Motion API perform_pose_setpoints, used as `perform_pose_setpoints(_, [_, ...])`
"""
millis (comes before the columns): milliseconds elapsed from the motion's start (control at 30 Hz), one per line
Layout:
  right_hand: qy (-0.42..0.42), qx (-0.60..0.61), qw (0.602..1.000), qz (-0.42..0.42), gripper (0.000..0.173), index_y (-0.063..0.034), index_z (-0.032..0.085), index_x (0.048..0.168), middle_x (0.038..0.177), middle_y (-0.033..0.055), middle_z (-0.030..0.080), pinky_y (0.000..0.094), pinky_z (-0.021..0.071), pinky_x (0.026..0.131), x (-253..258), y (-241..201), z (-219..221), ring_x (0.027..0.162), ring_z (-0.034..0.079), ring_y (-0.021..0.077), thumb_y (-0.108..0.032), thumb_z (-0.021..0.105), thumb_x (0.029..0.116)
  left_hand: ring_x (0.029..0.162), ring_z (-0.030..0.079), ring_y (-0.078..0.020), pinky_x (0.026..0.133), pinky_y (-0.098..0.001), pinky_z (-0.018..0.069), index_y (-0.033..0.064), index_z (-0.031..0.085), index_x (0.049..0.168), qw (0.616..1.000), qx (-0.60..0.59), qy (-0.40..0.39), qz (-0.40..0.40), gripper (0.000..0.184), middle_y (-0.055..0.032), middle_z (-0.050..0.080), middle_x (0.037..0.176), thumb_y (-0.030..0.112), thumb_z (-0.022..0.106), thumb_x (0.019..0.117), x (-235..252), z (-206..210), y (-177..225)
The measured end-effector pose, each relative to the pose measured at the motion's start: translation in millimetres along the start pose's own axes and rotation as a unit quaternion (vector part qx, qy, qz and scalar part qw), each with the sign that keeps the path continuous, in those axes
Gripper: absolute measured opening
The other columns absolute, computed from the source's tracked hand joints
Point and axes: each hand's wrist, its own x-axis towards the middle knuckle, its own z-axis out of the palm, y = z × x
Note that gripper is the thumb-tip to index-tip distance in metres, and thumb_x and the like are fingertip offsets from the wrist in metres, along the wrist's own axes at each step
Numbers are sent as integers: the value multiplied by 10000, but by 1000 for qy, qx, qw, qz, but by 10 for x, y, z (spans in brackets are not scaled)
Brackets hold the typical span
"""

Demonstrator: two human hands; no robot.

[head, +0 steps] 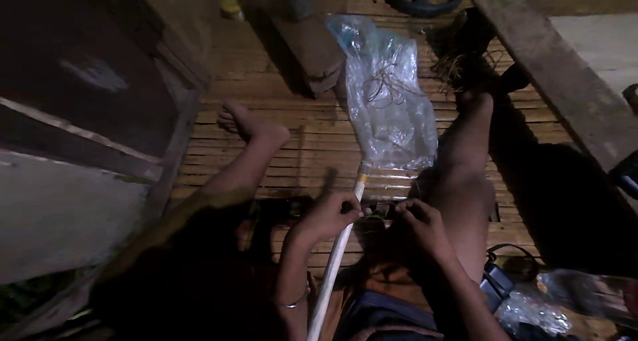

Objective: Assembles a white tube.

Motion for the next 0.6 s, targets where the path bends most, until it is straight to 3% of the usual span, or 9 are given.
perform_pose_setpoints(100, [-3,-6,1000,9,102,-22,687,991,846,10,682,203,552,675,-38,45,15,728,640,44,-76,601,990,928,673,-207,863,-425,554,48,655,1187,998,34,37,-47,320,-105,690,1046,301,684,995,-10,-27,-44])
perform_pose_setpoints(167, [0,-9,1000,9,106,-21,688,993,851,18,686,217,561,681,-67,107,4,737,647,52,-91,609,990,1030,670,-287,948,-522,522,18,640,1257,993,75,2,-94,489,-156,691,1121,405,707,965,-23,-53,-55])
perform_pose_setpoints(200, [2,-3,1000,10,109,-20,690,996,852,26,690,232,566,681,-80,139,-6,738,652,66,-94,610,987,1005,673,-292,931,-532,529,7,647,1251,990,86,-24,-105,539,-162,696,1093,446,717,948,-21,-50,-74])
perform_pose_setpoints(300, [24,10,1000,4,154,10,665,1093,929,61,700,267,595,739,-136,151,-36,804,679,99,-83,633,975,706,607,-181,699,-404,537,14,662,1080,988,80,-91,-92,421,-80,633,807,413,717,954,-9,-7,-100])
perform_pose_setpoints(400, [94,-32,995,-5,311,25,616,1235,1090,94,684,252,588,827,-308,-14,-53,946,679,93,-130,653,967,609,571,-105,610,-293,524,-4,639,1073,989,43,-120,-78,294,-40,602,746,274,686,991,-13,-27,-72])
perform_pose_setpoints(500, [136,-49,987,-64,327,40,610,1201,1075,80,668,203,558,753,-579,-109,-5,910,648,60,-182,641,962,574,565,-70,574,-242,517,-3,629,1114,991,10,-105,-87,283,-20,606,745,240,696,985,-54,-90,-68])
perform_pose_setpoints(600, [60,4,995,-77,249,26,620,1152,1007,35,680,181,556,642,-896,-199,239,792,644,27,-153,637,980,547,534,-34,540,-198,482,2,620,1150,993,-27,-85,-80,319,10,604,728,237,727,963,-97,-188,-109])
